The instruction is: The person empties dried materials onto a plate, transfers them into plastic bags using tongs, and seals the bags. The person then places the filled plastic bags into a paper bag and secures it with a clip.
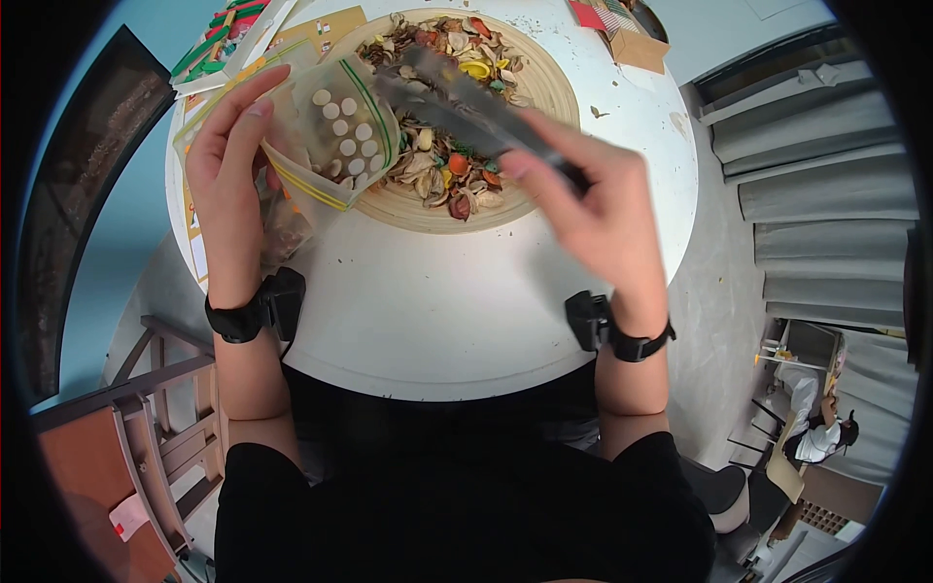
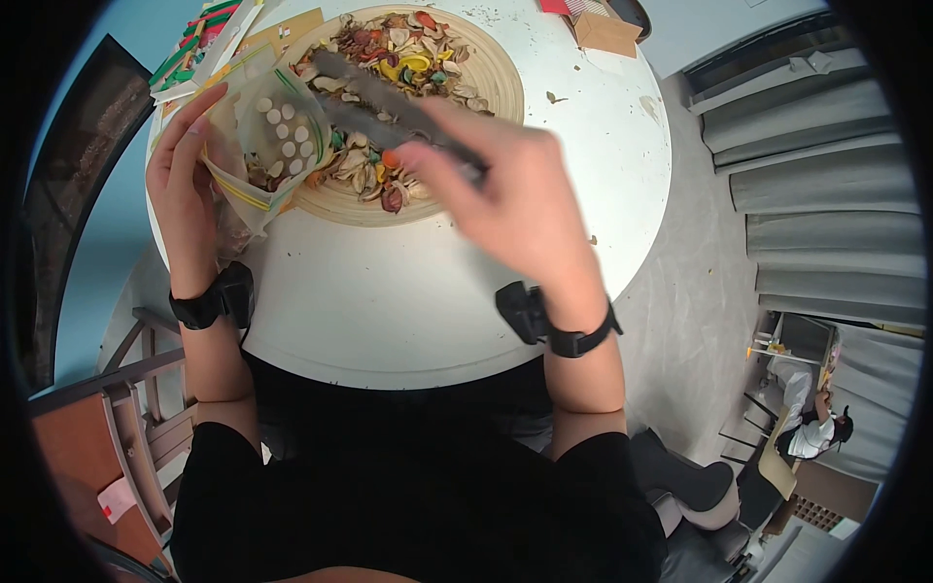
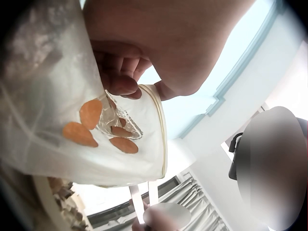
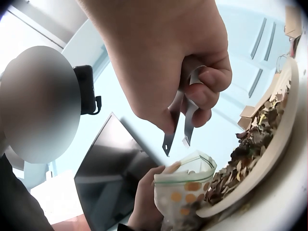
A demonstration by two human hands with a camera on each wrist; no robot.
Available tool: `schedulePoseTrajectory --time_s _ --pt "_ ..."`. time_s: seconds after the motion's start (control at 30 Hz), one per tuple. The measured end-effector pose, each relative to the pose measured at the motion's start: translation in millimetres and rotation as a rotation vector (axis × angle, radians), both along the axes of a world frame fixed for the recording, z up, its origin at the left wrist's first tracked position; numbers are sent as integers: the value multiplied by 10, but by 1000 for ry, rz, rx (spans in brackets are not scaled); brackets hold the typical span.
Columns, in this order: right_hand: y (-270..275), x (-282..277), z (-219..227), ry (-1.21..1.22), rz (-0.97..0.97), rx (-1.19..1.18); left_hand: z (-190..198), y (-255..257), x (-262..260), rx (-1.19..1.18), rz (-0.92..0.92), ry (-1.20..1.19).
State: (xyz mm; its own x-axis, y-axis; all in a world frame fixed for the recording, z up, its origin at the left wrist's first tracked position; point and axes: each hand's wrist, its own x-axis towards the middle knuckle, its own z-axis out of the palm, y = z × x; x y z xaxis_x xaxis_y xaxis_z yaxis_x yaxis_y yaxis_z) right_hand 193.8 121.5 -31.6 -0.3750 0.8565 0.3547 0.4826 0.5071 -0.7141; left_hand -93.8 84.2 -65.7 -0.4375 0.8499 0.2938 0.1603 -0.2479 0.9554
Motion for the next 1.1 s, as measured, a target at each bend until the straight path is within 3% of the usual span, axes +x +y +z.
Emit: schedulePoseTrajectory --time_s 0.07,0.17,0.27,0.47,0.57,0.67,0.97,1.1 --pt "87 169 67 43 -90 -140 -18 -1 -22 3 -5 -12" --pt "301 478 81 -281 -320 -257 -4 -8 -22 2 -8 19" --pt "385 631 -86 -390 -332 -215 -13 0 -7 12 0 -14" --pt "298 480 -8 -484 -196 -275 -11 9 -1 -3 8 -31" --pt "274 415 -37 -559 -179 -169 49 -20 15 -38 18 26" --pt "250 392 -83 -493 -164 -44 46 -20 1 -42 11 13" --pt "289 435 -22 -435 -186 11 34 -24 -30 -43 -8 37" --pt "256 410 -18 -227 -183 7 39 -19 1 -44 -8 3"
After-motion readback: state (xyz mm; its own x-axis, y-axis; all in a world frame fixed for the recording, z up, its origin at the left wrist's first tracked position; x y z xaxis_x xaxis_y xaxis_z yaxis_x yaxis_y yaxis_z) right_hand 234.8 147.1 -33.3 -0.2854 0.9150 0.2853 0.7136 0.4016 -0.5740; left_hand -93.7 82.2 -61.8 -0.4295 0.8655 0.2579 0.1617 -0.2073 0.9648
